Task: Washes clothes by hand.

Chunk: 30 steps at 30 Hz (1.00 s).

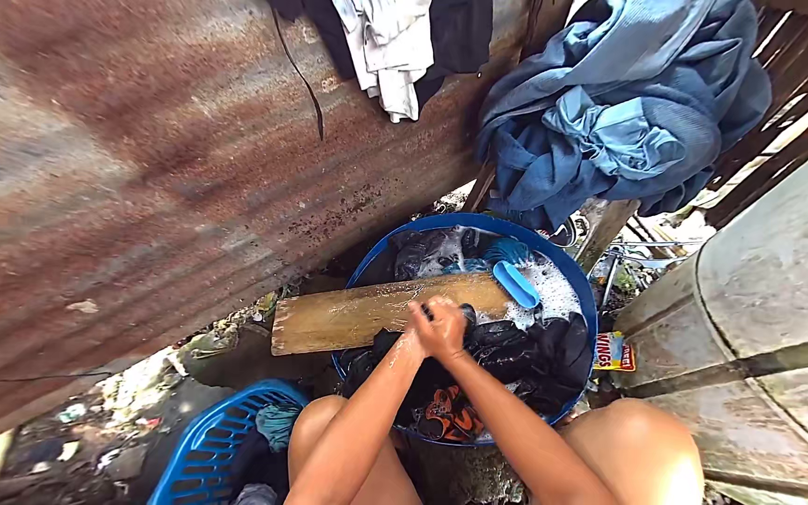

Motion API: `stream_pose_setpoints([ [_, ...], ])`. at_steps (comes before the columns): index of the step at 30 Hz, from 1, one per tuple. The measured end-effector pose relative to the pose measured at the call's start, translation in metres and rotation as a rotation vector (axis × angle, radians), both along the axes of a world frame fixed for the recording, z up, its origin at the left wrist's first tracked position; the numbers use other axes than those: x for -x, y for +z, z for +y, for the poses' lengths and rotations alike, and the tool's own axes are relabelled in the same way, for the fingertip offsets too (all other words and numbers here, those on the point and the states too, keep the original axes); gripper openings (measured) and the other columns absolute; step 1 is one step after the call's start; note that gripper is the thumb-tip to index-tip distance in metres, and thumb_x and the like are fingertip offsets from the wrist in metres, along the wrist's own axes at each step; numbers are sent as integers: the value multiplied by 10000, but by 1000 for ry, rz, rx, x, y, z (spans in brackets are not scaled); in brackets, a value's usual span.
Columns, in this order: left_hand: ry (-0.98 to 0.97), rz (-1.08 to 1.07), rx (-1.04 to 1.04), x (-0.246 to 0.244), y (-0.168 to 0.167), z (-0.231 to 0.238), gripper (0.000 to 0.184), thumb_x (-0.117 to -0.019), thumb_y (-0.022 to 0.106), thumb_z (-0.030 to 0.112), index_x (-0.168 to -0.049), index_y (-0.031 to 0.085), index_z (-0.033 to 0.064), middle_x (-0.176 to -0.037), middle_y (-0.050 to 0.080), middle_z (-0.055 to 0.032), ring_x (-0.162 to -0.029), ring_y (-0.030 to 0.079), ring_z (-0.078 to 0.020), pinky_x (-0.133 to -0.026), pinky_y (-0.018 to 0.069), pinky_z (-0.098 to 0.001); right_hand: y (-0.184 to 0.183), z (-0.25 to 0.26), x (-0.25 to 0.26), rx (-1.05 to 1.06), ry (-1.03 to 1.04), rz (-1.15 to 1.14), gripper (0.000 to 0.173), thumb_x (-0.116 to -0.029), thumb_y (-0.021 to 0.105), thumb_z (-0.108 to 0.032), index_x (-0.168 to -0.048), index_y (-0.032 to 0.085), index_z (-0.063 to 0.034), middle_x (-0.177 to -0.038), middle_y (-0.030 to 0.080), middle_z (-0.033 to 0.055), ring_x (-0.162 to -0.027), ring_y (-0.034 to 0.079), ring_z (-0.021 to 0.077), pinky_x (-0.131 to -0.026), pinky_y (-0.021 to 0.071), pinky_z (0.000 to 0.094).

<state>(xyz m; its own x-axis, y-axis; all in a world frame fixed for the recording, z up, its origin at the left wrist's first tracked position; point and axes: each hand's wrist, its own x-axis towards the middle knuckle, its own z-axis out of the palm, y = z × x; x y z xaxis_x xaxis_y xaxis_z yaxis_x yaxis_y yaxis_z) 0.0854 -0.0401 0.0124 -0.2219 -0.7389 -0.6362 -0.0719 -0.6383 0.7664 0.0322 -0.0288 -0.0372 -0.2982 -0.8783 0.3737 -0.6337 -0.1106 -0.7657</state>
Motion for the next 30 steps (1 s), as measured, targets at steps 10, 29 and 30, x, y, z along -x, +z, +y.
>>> stream_pose_setpoints([
  [10, -1040, -676, 477, -31, -49, -32, 694, -960, 689, 446, -1441, 530, -29, -1562, 401, -282, -1467, 347, -457, -1155, 271, -701, 35, -21, 93, -188, 137, -889, 476, -1111, 418, -186, -1535, 351, 19, -1523, 461, 199, -1360, 510, 246, -1119, 455, 438],
  [29, -986, -951, 416, -51, -6, -42, 842, -846, 839, 374, -1516, 432, 67, -1436, 542, -258, -1355, 501, -436, -1090, 384, -666, 17, -3, 85, -409, 180, -77, 250, -1020, 627, -133, -1129, 652, 92, -1080, 686, 280, -1051, 671, 407, -953, 508, 603],
  [30, -956, -907, 434, -53, -5, -42, 858, -829, 853, 392, -1504, 439, 60, -1419, 550, -266, -1338, 513, -438, -1085, 389, -666, 39, -1, 92, -248, 108, -171, 223, -986, 647, -97, -1096, 647, 96, -1029, 686, 255, -994, 673, 355, -914, 523, 560],
])
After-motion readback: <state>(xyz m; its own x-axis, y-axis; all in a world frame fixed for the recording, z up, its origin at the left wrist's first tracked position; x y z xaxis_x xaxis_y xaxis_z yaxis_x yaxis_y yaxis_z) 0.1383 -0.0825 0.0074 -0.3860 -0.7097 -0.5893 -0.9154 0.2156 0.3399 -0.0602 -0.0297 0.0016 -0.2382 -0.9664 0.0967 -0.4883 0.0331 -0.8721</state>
